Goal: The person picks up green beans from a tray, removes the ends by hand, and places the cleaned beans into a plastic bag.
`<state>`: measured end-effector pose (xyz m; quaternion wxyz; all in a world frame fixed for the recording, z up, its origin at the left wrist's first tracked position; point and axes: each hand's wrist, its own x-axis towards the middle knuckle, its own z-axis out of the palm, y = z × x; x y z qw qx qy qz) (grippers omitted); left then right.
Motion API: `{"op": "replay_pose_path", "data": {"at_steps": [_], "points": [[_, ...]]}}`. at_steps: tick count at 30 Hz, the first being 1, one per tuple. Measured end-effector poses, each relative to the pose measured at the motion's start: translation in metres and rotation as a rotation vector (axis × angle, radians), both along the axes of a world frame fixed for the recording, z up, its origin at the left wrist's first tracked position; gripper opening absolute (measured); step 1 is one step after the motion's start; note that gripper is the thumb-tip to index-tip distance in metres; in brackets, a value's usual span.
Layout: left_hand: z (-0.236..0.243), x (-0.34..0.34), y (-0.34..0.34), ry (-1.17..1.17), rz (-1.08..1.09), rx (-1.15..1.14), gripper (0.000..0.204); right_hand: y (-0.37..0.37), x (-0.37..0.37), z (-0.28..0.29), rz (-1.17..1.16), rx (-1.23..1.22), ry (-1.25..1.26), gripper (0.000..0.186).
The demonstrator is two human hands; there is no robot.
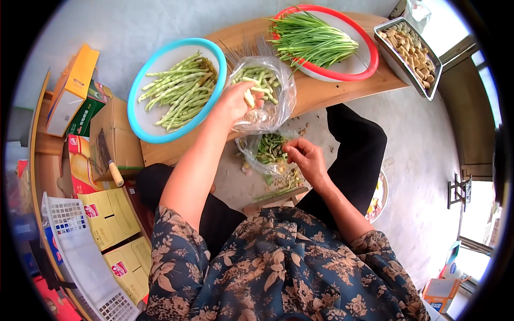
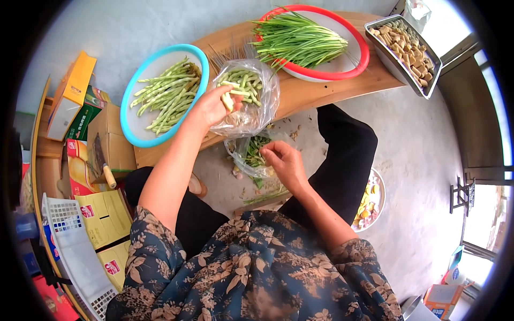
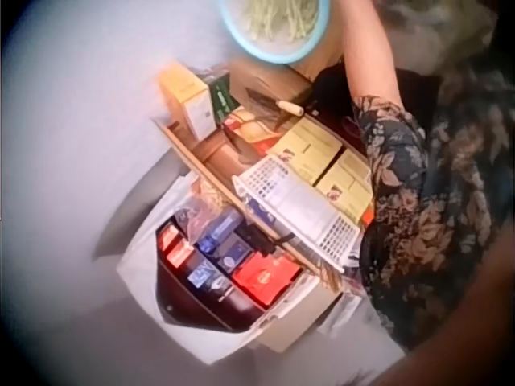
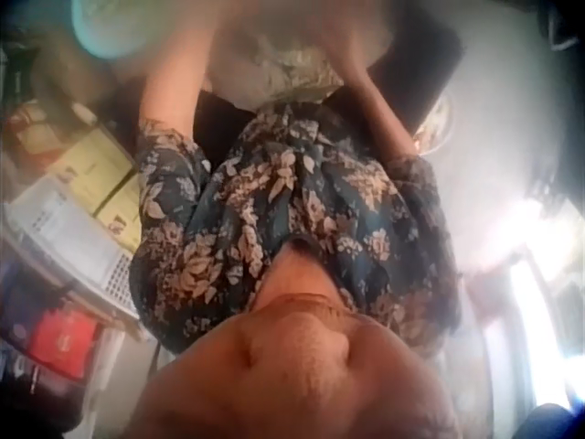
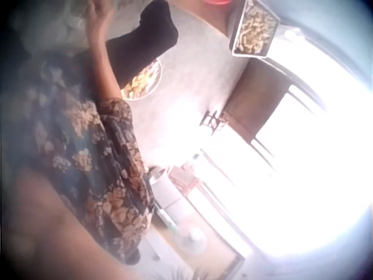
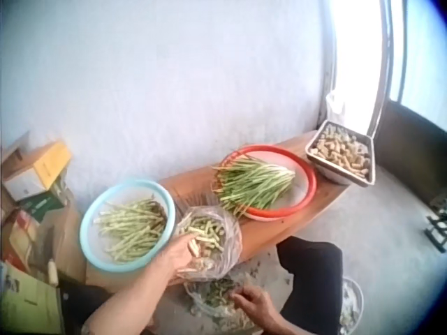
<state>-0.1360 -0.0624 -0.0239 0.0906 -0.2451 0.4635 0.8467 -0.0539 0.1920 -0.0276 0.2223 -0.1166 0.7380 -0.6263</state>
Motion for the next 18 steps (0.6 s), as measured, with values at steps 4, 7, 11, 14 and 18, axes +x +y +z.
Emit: {"op": "replay_pose_path", "data": {"at_steps": [4,7,11,14,18], "points": [[0.013,-0.017,-0.004,-0.099,0.031,-0.051,0.054,0.009,0.003,-0.013,-0.004,-0.026,-0.003,0.014],[0.023,0.001,-0.01,-0.066,0.094,-0.176,0.053,0.017,0.001,-0.027,-0.045,-0.089,-0.052,0.014],[0.031,0.035,-0.072,0.128,0.102,-0.176,0.038,0.018,0.001,-0.029,-0.06,-0.115,-0.105,0.017],[0.043,0.052,-0.117,0.135,0.219,-0.487,0.023,0.018,0.001,-0.037,-0.064,-0.164,-0.146,0.018],[0.011,0.059,-0.178,0.013,0.284,-0.851,0.015,0.012,0.004,-0.034,-0.02,-0.104,-0.14,0.017]]}}
